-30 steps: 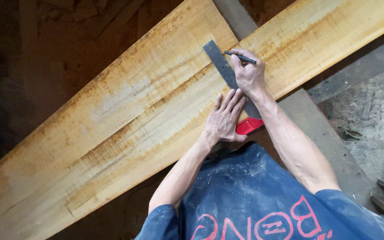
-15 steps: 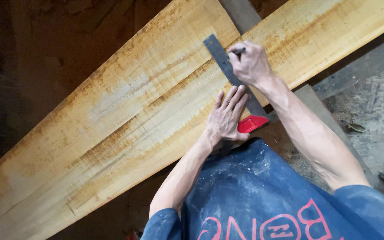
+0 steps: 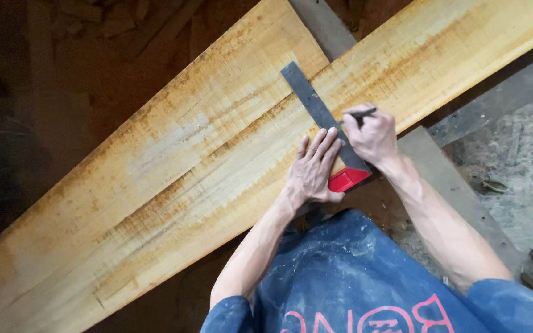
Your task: The person measures a wooden plank with a tape measure, then uses a square ruler and pencil to draw straight lines across the plank's surface. The person repositions the ruler multiple times to mark several lines.
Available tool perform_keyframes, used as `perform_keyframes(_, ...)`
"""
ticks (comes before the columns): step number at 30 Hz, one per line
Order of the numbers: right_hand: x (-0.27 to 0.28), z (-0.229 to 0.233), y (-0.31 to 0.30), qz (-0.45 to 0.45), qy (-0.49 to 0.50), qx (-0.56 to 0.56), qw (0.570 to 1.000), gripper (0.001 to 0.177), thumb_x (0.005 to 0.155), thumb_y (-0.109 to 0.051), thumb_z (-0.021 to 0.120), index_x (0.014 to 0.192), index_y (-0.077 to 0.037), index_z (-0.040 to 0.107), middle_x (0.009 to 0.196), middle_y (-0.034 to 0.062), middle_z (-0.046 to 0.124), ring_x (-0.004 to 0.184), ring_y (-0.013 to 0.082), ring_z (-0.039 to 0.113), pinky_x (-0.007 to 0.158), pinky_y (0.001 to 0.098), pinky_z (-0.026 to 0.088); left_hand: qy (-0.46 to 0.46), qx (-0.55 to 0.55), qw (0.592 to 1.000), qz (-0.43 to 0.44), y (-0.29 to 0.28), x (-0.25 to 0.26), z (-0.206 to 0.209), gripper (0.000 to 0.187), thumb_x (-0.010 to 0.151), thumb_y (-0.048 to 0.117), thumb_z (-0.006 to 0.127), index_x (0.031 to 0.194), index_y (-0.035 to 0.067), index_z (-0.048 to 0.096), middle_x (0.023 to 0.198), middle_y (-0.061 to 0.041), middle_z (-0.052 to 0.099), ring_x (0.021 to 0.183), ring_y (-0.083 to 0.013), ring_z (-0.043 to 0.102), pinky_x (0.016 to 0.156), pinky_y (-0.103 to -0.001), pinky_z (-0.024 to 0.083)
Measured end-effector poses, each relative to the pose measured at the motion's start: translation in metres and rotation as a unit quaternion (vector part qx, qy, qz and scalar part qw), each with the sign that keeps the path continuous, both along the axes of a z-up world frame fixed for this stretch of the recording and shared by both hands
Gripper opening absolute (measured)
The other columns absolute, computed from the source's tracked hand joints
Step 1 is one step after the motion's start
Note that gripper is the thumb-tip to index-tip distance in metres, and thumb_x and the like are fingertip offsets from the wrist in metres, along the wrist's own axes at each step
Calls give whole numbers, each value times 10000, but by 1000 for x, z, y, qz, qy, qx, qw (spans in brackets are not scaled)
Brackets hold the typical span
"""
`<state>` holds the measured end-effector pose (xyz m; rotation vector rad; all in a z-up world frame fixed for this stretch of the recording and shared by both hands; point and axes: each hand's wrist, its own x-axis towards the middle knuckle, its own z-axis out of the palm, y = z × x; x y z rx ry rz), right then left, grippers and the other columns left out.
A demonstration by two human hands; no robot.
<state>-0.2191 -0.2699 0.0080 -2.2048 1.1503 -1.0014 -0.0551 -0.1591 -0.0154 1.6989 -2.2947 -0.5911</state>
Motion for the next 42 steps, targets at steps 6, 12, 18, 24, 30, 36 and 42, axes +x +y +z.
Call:
perform_keyframes(6,-29,-17,96,-317,-11,302,899,245,1078,-204,680,996,13,601,808,159,679,723,217,666,651,392,528,1,-41,999,12,15,-2,-9,1275,556,678,773,1577,49,340,1699,-126,243,1593,-282,187,1295,-513,105)
perform_keyframes(12,0,-55,183,-240,-350,430,797,339,908,32,709,943,-84,392,870,23,502,708,172,650,605,378,663,47,-44,998,6,79,16,-11,1285,615,719,760,1580,-1,310,1699,-168,224,1592,-325,170,1285,-534,81)
perform_keyframes(18,57,-75,255,-188,-370,479,774,342,887,54,702,936,-92,397,848,3,498,691,128,622,589,355,651,70,-97,991,52,167,79,-8,1282,661,796,723,1581,-4,326,1703,-166,250,1605,-327,184,1307,-524,87)
perform_keyframes(24,143,-111,339,-118,-332,449,821,374,899,69,748,968,-97,419,840,-27,466,694,64,509,618,242,524,49,-120,989,65,254,173,-18,1236,726,815,677,1576,-19,348,1698,-167,278,1614,-322,187,1324,-513,95)
perform_keyframes(30,261,-117,444,-166,-288,453,827,350,913,43,742,942,-96,422,839,-9,472,688,85,522,602,289,570,47,-105,993,-3,344,290,-35,1231,703,798,681,1570,-12,354,1690,-172,287,1611,-323,189,1325,-518,87)
perform_keyframes(36,351,-99,524,-225,-318,478,787,326,908,13,707,895,-99,401,843,15,502,692,126,624,600,362,655,43,-84,993,-69,406,363,-46,1224,680,759,700,1563,-17,358,1681,-163,282,1595,-325,177,1299,-518,85)
perform_keyframes(42,382,-100,548,-258,-311,471,784,328,929,12,701,884,-90,393,830,21,491,680,128,600,593,365,652,21,-42,992,-113,419,387,-42,1169,662,662,712,1549,-19,371,1680,-164,276,1587,-319,165,1286,-495,114)
